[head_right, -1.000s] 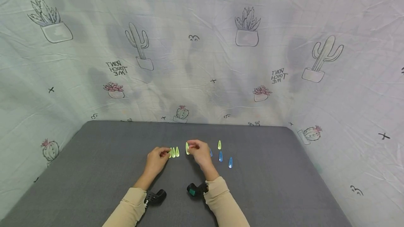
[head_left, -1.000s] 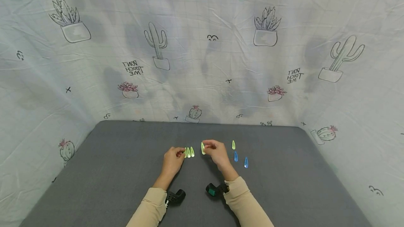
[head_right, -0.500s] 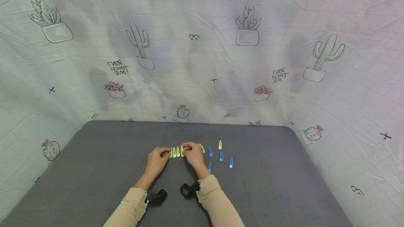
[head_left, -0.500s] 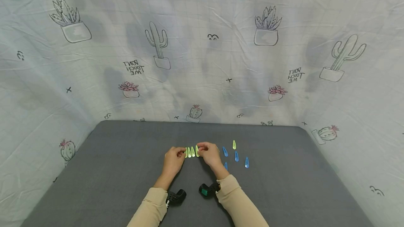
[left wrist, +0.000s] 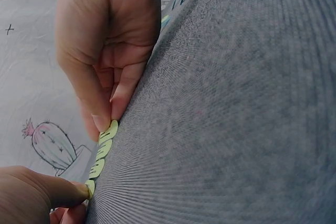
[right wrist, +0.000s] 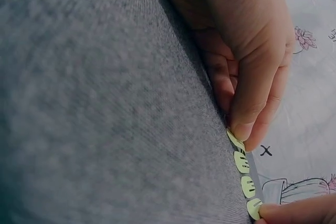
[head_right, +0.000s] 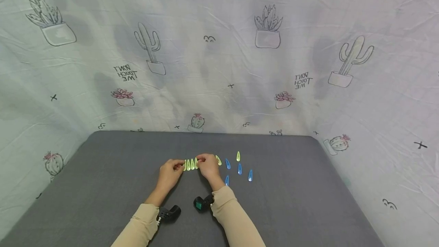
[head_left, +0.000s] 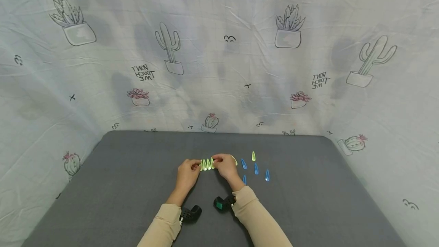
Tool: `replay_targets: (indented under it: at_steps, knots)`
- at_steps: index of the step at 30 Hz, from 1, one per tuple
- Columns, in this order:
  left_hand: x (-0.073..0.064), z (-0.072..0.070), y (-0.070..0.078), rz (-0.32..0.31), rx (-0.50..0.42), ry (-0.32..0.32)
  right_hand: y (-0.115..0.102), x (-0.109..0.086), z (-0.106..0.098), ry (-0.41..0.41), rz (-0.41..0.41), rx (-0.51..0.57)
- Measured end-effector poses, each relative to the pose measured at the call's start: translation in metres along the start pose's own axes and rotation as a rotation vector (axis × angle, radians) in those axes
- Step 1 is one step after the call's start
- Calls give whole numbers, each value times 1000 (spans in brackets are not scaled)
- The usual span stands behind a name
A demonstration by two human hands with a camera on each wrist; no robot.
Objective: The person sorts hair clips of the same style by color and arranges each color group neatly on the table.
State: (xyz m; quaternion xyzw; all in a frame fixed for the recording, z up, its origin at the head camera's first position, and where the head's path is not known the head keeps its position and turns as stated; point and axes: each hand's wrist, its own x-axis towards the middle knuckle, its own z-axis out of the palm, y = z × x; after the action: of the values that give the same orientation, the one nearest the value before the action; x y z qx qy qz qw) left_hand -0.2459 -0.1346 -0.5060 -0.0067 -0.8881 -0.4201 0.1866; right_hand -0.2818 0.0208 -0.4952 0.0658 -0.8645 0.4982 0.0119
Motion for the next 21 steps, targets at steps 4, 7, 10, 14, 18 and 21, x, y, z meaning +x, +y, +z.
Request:
replay_targets:
  at_steps: [4,7,10,14,18,21]
  knots:
    - [0,0,0,-1,6,-3,-2,0,-1,-8,5,-22]
    - [0,0,0,-2,6,-3,-4,1,-1,-7,12,-30]
    - [0,0,0,-5,1,-6,-5,1,0,-2,19,-35]
    - [0,0,1,-5,1,-11,-5,2,0,1,25,-46]
    - [0,0,0,1,5,-6,-5,1,-1,3,31,-48]
    - [1,1,0,5,4,-1,-4,1,-1,9,40,-37]
